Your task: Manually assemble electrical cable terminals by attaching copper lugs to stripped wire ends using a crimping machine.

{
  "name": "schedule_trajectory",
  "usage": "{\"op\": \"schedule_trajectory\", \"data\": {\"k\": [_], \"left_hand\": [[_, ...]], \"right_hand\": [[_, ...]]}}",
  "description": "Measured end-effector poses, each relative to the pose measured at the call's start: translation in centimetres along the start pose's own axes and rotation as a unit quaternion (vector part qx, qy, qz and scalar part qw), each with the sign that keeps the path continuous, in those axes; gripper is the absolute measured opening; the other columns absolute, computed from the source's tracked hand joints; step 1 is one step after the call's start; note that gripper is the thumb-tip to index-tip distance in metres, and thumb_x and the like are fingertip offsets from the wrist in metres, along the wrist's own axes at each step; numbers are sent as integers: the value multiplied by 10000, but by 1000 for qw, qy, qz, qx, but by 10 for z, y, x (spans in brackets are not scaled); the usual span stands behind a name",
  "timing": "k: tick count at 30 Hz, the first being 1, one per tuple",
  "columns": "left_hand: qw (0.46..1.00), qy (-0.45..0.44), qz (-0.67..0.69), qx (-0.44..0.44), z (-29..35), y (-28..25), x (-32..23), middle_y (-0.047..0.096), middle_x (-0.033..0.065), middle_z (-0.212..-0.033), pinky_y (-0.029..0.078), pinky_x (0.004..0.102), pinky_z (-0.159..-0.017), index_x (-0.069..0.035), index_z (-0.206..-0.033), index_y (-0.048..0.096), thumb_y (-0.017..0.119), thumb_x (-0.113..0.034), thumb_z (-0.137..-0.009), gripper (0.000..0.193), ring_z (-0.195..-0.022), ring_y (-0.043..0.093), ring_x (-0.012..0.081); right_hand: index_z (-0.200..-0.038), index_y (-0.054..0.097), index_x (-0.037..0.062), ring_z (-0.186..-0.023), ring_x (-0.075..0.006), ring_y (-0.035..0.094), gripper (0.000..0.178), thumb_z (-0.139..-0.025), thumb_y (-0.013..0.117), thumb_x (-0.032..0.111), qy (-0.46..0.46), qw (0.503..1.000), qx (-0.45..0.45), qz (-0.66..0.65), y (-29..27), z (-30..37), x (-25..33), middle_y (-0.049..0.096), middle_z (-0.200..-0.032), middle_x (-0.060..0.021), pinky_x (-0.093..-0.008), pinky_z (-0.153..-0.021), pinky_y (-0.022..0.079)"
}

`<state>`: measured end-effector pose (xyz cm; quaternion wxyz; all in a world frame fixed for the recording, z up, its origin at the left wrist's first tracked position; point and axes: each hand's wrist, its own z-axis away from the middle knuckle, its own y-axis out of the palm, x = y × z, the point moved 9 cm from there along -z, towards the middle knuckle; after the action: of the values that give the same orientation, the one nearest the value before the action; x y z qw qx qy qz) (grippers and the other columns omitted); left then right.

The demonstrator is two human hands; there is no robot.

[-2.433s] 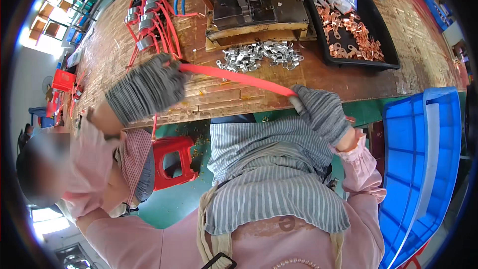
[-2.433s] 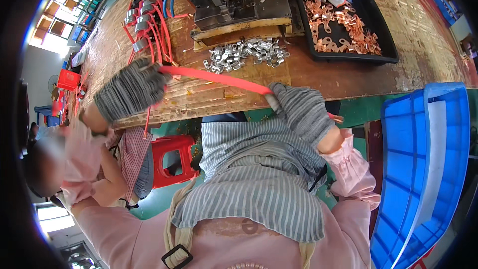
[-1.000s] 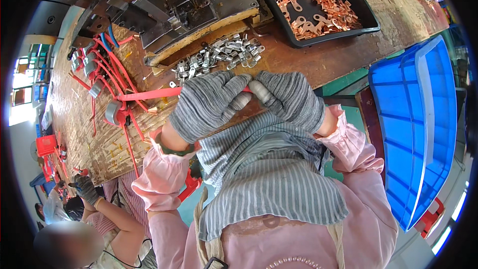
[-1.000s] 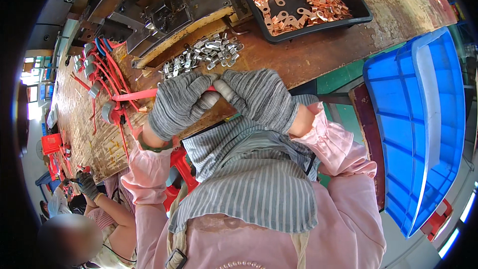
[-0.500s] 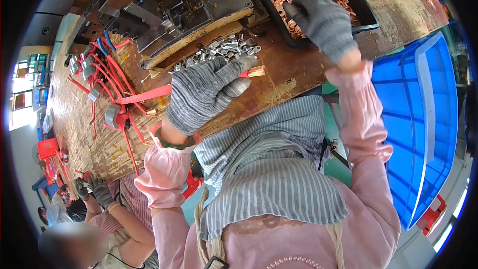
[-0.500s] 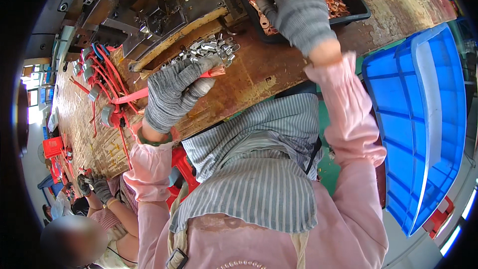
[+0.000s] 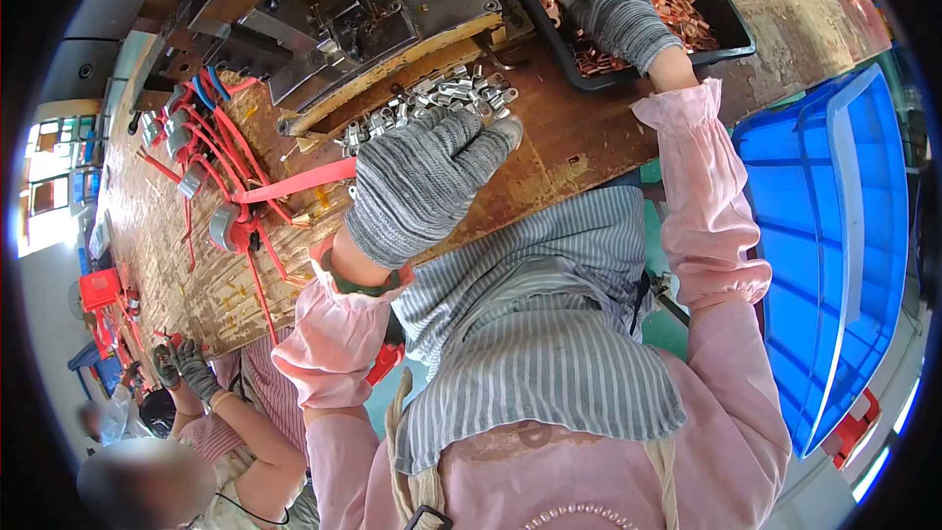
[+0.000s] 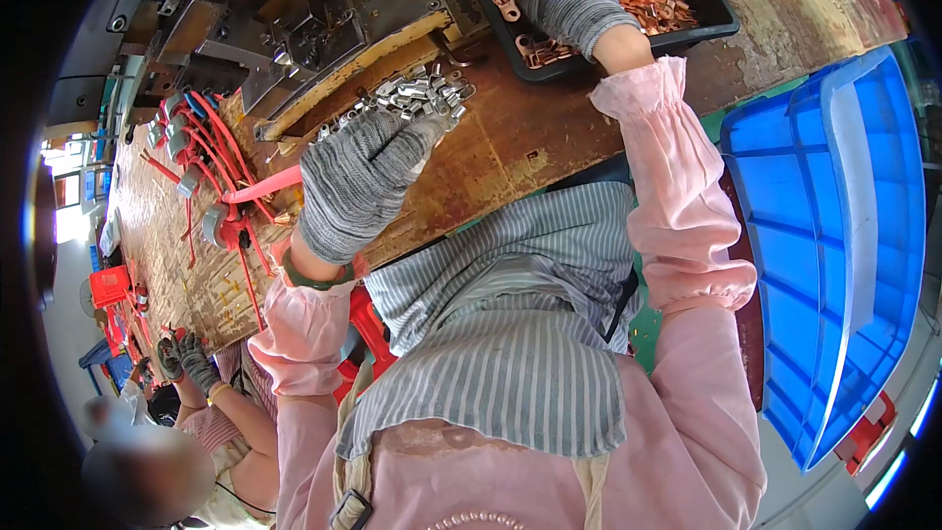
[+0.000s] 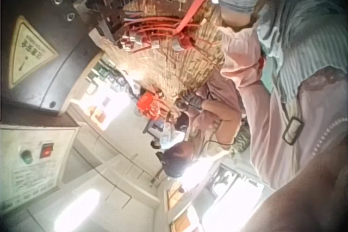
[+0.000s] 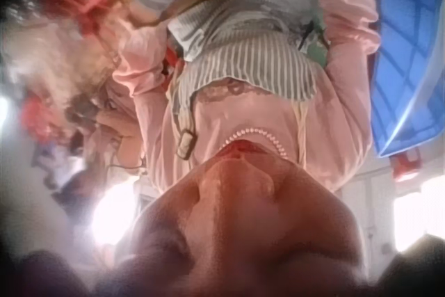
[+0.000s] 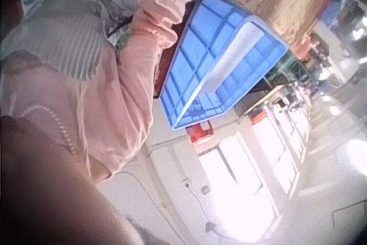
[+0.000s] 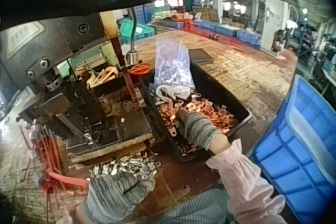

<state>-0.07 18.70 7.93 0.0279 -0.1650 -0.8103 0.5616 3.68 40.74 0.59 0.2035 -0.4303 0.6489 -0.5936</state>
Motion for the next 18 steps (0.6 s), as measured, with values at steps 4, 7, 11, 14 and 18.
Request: {"op": "schedule_trajectory", "data": {"k": [4, 7, 11, 14, 18], "left_hand": [[1000, -18, 4, 11, -5, 2, 3, 591, 74, -837, 472, 342, -566, -119, -1046, 589, 584, -136, -739, 308, -710, 575, 246], [996, -56, 67, -18, 1, -2, 13, 592, 70, -850, 472, 342, -593, -122, -1050, 586, 592, -194, -761, 297, -724, 574, 255], [993, -50, 95, -44, 9, -1, 21, 603, 81, -846, 467, 341, -625, -107, -1020, 590, 637, -287, -749, 328, -736, 584, 269], [995, -39, 82, -40, 8, -2, 17, 592, 69, -821, 456, 354, -585, -113, -1004, 590, 646, -291, -733, 329, -689, 567, 264], [995, -42, 80, -36, 12, 5, 18, 590, 74, -808, 454, 356, -570, -106, -970, 606, 638, -289, -739, 295, -668, 567, 264]], "right_hand": [[-938, 568, 40, -675, -205, 569, 231, -844, 536, 249, -24, 952, -148, -265, -48, 13, 6, 606, -758, -84, -290, -607, 440], [-935, 582, 49, -602, -107, 527, 199, -842, 554, 223, 36, 862, -106, -494, -69, 46, 26, 585, -712, -27, -232, -537, 408], [-918, 619, 49, -661, -109, 544, 222, -817, 601, 246, 0, 866, 61, -497, -50, 83, 62, 605, -728, -38, -259, -593, 435], [-935, 618, 32, -691, -86, 540, 193, -823, 602, 189, 28, 859, 141, -492, -23, 97, 76, 611, -761, -32, -241, -635, 452], [-954, 606, 16, -777, -131, 588, 175, -816, 589, 122, -6, 830, 152, -537, -16, 100, 88, 621, -849, -74, -252, -709, 472]]}}
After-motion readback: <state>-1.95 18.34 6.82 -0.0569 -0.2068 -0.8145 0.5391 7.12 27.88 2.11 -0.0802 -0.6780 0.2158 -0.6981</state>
